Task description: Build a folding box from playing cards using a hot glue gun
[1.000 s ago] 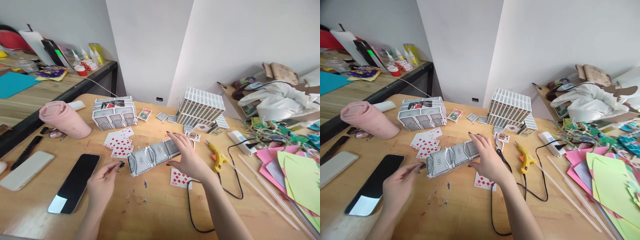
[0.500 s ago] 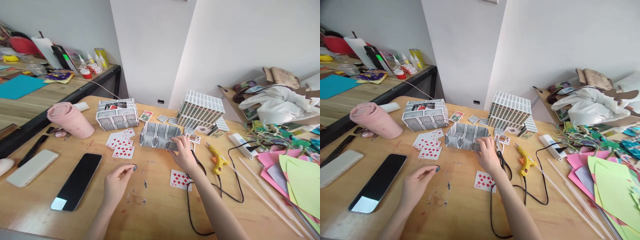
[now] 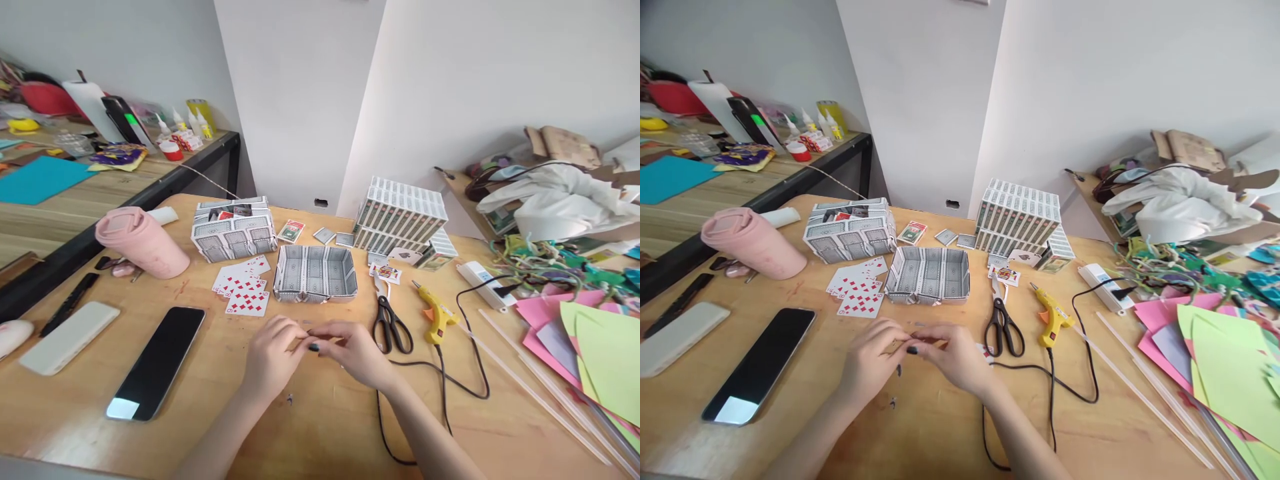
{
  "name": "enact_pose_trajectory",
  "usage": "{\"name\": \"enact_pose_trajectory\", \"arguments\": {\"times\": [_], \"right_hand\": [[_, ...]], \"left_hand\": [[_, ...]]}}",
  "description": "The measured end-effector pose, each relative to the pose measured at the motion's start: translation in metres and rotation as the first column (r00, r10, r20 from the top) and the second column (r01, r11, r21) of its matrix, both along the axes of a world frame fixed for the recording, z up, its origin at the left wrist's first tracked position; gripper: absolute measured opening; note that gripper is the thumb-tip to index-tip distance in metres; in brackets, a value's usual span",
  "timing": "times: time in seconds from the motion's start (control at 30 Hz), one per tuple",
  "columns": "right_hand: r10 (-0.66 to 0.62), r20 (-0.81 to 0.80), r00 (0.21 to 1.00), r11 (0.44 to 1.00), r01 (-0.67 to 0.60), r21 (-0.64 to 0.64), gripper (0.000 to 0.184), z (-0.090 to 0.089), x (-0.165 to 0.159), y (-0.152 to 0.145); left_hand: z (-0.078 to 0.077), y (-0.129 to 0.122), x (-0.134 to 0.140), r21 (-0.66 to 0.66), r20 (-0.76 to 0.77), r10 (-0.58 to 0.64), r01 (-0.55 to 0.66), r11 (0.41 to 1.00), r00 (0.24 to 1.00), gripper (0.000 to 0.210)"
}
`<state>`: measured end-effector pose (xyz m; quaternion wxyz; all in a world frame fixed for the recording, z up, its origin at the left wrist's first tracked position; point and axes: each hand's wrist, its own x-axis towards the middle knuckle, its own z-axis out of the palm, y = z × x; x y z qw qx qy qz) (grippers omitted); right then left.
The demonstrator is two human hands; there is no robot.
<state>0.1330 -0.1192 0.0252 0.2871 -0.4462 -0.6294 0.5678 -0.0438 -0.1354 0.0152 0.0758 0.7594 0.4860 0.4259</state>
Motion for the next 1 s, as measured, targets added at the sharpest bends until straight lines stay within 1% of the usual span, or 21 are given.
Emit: {"name": "enact_pose_trajectory", "arguments": {"times": [0.03, 0.07, 0.13, 0.2, 0.23, 0.3, 0.37, 0.43, 0.5, 0.53, 0.57, 0.6, 0.63, 0.67, 0.7, 0.73, 0.77, 0.83, 0.9, 0.93, 1.0], "right_hand": [[0.005, -0.071, 0.997, 0.996, -0.012, -0.088, 0.028, -0.002, -0.003, -0.002], [-0.026, -0.136, 0.99, 0.987, 0.004, -0.16, 0.029, -0.004, -0.005, -0.004], [-0.155, -0.235, 0.96, 0.953, 0.082, -0.293, 0.031, -0.01, -0.006, -0.004], [-0.259, -0.286, 0.923, 0.911, 0.135, -0.389, 0.034, -0.016, -0.004, -0.002], [-0.295, -0.296, 0.908, 0.899, 0.16, -0.408, 0.036, -0.018, -0.003, -0.001], [-0.343, -0.283, 0.896, 0.897, 0.222, -0.383, 0.037, -0.022, -0.002, 0.001], [-0.382, -0.256, 0.888, 0.899, 0.292, -0.326, 0.037, -0.025, -0.002, 0.003], [-0.427, -0.252, 0.869, 0.889, 0.351, -0.296, 0.038, -0.03, -0.002, 0.005], [-0.458, -0.233, 0.858, 0.878, 0.395, -0.271, 0.043, -0.034, 0.001, 0.007], [-0.449, -0.192, 0.873, 0.883, 0.4, -0.246, 0.047, -0.035, 0.004, 0.008], [-0.418, -0.128, 0.899, 0.899, 0.389, -0.203, 0.051, -0.035, 0.008, 0.009], [-0.36, -0.038, 0.932, 0.925, 0.352, -0.142, 0.055, -0.034, 0.014, 0.009], [-0.28, 0.067, 0.958, 0.956, 0.284, -0.069, 0.055, -0.032, 0.021, 0.009], [-0.211, 0.162, 0.964, 0.977, 0.21, 0.028, 0.049, -0.03, 0.029, 0.008], [-0.161, 0.259, 0.952, 0.984, 0.134, 0.12, 0.04, -0.027, 0.037, 0.007], [-0.173, 0.362, 0.916, 0.975, 0.108, 0.193, 0.035, -0.024, 0.045, 0.005], [-0.194, 0.455, 0.869, 0.965, 0.084, 0.25, 0.037, -0.021, 0.052, 0.003], [-0.208, 0.603, 0.77, 0.952, 0.017, 0.306, 0.046, -0.018, 0.062, -0.001], [-0.203, 0.698, 0.687, 0.954, -0.021, 0.298, 0.043, -0.017, 0.064, -0.005], [-0.189, 0.727, 0.66, 0.96, -0.03, 0.277, 0.038, -0.018, 0.063, -0.006], [-0.145, 0.758, 0.635, 0.972, -0.051, 0.229, 0.029, -0.02, 0.057, -0.007]], "left_hand": [[0.002, 0.003, 0.001, 0.03, -0.079, -0.021, 0.023, 0.999, 0.997, 0.023], [0.003, 0.006, 0.002, 0.055, -0.152, -0.035, 0.044, 0.998, 0.988, 0.027], [0.003, 0.011, 0.003, 0.111, -0.27, -0.04, 0.073, 0.991, 0.962, 0.033], [0.002, 0.016, 0.003, 0.172, -0.344, -0.032, 0.096, 0.98, 0.939, 0.036], [0.001, 0.017, 0.003, 0.197, -0.365, -0.025, 0.103, 0.975, 0.931, 0.037], [-0.004, 0.02, 0.004, 0.228, -0.38, -0.008, 0.102, 0.968, 0.925, 0.038], [-0.011, 0.022, 0.005, 0.236, -0.352, 0.001, 0.088, 0.968, 0.936, 0.037], [-0.019, 0.023, 0.003, 0.218, -0.287, -0.004, 0.07, 0.973, 0.958, 0.029], [-0.027, 0.024, -0.001, 0.179, -0.217, -0.012, 0.052, 0.983, 0.976, 0.014], [-0.03, 0.025, -0.004, 0.152, -0.188, -0.013, 0.042, 0.987, 0.982, 0.009], [-0.033, 0.026, -0.008, 0.124, -0.166, -0.016, 0.037, 0.992, 0.986, 0.011], [-0.035, 0.027, -0.011, 0.093, -0.147, -0.024, 0.038, 0.995, 0.989, 0.015], [-0.036, 0.028, -0.014, 0.063, -0.131, -0.034, 0.042, 0.997, 0.991, 0.02], [-0.037, 0.029, -0.016, 0.033, -0.116, -0.046, 0.05, 0.998, 0.992, 0.023], [-0.037, 0.03, -0.018, 0.008, -0.104, -0.059, 0.061, 0.998, 0.993, 0.024], [-0.037, 0.03, -0.019, -0.011, -0.094, -0.071, 0.07, 0.997, 0.993, 0.026], [-0.037, 0.03, -0.019, -0.024, -0.087, -0.08, 0.079, 0.997, 0.993, 0.026], [-0.036, 0.029, -0.017, -0.033, -0.076, -0.105, 0.103, 0.994, 0.992, 0.023], [-0.036, 0.027, -0.014, -0.028, -0.071, -0.148, 0.147, 0.989, 0.986, 0.019], [-0.035, 0.026, -0.011, -0.025, -0.071, -0.169, 0.168, 0.986, 0.983, 0.017], [-0.034, 0.024, -0.007, -0.024, -0.082, -0.204, 0.203, 0.979, 0.975, 0.014]]}}
